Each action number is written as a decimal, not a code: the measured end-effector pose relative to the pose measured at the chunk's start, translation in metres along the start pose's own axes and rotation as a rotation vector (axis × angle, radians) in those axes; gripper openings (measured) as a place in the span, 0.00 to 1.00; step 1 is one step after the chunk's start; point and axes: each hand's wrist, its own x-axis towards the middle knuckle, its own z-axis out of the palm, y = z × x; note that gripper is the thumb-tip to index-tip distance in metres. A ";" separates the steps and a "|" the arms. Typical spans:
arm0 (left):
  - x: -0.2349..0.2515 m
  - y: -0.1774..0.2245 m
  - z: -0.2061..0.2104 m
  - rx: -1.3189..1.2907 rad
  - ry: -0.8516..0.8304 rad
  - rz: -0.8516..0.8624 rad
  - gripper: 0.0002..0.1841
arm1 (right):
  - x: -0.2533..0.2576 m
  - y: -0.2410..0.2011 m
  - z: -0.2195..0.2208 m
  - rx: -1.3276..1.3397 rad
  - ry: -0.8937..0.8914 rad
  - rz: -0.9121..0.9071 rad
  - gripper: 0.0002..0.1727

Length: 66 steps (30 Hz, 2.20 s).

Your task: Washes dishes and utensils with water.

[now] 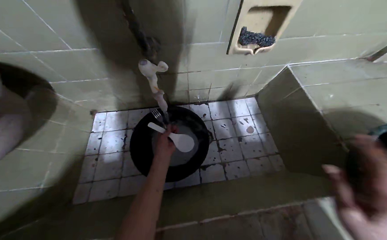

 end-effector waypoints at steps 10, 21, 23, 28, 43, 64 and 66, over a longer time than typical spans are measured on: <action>-0.035 0.008 0.021 -0.192 -0.019 -0.015 0.14 | 0.088 -0.144 0.281 1.343 -0.273 1.138 0.25; -0.022 0.061 -0.026 0.651 0.005 0.013 0.17 | 0.164 -0.121 0.320 1.156 -0.713 0.706 0.20; -0.028 0.057 -0.014 0.604 -0.032 0.043 0.18 | 0.179 -0.145 0.330 1.111 -0.633 0.609 0.17; -0.032 0.053 -0.005 0.520 -0.041 0.102 0.16 | 0.195 -0.165 0.346 0.780 -0.405 0.433 0.12; -0.026 0.033 0.013 0.372 -0.246 -0.148 0.17 | 0.231 -0.124 0.315 0.682 -1.010 0.368 0.21; 0.001 0.026 -0.018 0.248 -0.104 0.066 0.18 | 0.194 -0.135 0.329 1.025 -0.757 0.589 0.36; 0.005 0.022 -0.011 0.195 -0.073 0.113 0.19 | 0.162 -0.142 0.326 0.947 -0.828 0.588 0.32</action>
